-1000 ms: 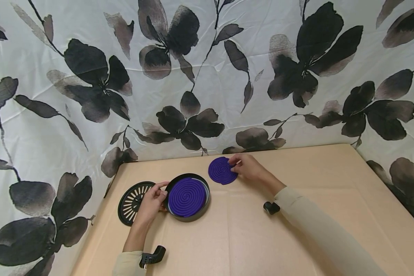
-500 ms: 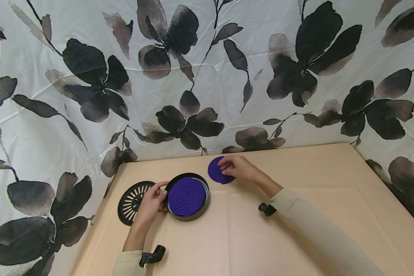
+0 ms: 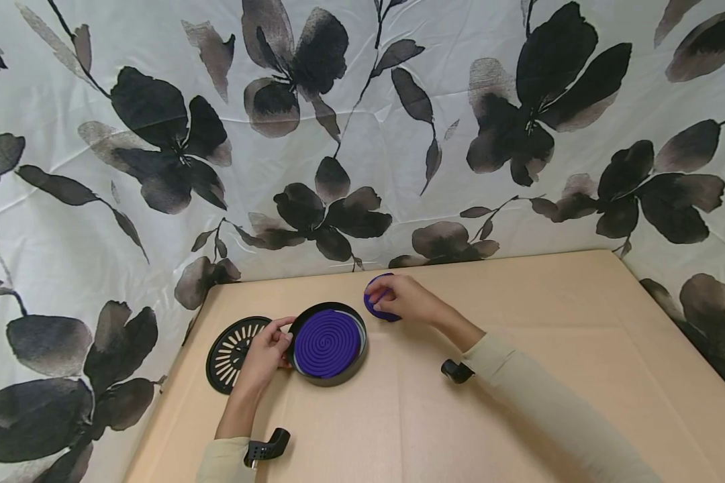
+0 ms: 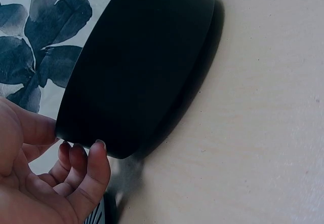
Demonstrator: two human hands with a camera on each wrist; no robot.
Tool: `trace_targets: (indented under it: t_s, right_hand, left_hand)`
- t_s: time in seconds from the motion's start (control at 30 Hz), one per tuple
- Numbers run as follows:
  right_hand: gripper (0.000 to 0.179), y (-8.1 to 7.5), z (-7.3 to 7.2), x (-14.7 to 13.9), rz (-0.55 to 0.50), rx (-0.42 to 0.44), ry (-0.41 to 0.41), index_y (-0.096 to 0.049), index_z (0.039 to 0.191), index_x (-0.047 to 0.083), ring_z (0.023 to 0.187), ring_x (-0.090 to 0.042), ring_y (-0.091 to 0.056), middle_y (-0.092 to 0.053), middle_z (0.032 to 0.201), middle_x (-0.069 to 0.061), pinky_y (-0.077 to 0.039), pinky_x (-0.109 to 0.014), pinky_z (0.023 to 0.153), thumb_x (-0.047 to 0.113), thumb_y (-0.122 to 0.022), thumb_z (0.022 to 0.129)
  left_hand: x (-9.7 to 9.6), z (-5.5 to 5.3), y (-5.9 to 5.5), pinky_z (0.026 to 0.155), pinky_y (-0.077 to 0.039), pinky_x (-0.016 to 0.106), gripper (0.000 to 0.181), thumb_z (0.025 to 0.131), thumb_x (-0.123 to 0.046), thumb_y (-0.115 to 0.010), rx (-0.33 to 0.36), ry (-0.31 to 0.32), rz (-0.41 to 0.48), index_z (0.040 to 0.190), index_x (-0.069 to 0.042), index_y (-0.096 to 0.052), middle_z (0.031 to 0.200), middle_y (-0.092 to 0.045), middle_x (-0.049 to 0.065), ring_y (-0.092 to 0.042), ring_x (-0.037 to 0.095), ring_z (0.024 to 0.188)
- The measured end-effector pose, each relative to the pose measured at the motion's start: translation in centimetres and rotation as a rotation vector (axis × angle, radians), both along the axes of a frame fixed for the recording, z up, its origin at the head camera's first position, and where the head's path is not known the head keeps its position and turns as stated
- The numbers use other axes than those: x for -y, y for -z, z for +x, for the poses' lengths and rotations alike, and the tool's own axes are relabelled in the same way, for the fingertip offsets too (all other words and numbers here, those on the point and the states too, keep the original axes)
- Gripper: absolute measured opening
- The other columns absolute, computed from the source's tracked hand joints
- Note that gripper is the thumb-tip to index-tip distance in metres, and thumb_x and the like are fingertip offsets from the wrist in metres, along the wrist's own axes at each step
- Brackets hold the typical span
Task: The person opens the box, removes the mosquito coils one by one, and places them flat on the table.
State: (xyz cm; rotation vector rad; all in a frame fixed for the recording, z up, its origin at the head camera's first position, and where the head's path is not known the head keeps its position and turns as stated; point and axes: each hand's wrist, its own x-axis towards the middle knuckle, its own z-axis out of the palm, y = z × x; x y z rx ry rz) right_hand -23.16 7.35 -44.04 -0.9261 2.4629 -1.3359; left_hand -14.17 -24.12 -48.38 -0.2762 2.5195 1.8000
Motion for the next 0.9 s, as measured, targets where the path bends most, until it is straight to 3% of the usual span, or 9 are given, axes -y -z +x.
trace_targets:
  t_s: [0.33,0.47,0.67,0.9]
  right_hand:
    - [0.033,-0.4,1.0,1.9,0.027,-0.008,-0.046,-0.068,0.123,0.0,0.089,-0.019,-0.069,-0.072,0.107,-0.014,-0.057,-0.022,0.08,-0.004,-0.071,0.091]
    - [0.035,-0.9,1.7,2.6,0.035,0.02,-0.061,-0.066,0.126,-0.002,0.095,-0.026,-0.07,-0.072,0.11,-0.015,-0.057,-0.024,0.083,-0.005,-0.07,0.091]
    - [0.037,-0.9,2.3,3.5,0.019,0.057,-0.073,-0.064,0.127,-0.003,0.095,-0.019,-0.071,-0.071,0.113,-0.018,-0.058,-0.024,0.085,-0.007,-0.07,0.09]
    - [0.04,-0.6,2.9,4.5,0.018,0.127,-0.059,-0.064,0.128,0.0,0.104,-0.021,-0.071,-0.07,0.119,-0.016,-0.058,-0.025,0.089,-0.008,-0.07,0.09]
  left_hand:
    - [0.4,0.1,0.1,0.056,-0.057,0.029,0.036,0.104,-0.003,-0.052,-0.007,0.017,0.0,0.139,-0.012,-0.059,0.088,-0.046,0.004,-0.053,0.018,0.069]
    - [0.4,0.2,0.0,0.056,-0.057,0.029,0.036,0.105,-0.004,-0.052,-0.006,0.023,0.001,0.139,-0.012,-0.058,0.088,-0.046,0.004,-0.053,0.018,0.069]
    - [0.6,0.3,0.0,0.057,-0.057,0.03,0.036,0.105,-0.004,-0.052,-0.006,0.025,-0.001,0.139,-0.012,-0.059,0.088,-0.047,0.005,-0.053,0.018,0.069]
    - [0.8,0.3,0.0,0.057,-0.057,0.03,0.037,0.105,-0.003,-0.052,0.001,0.029,-0.006,0.139,-0.012,-0.059,0.089,-0.048,0.005,-0.054,0.019,0.07]
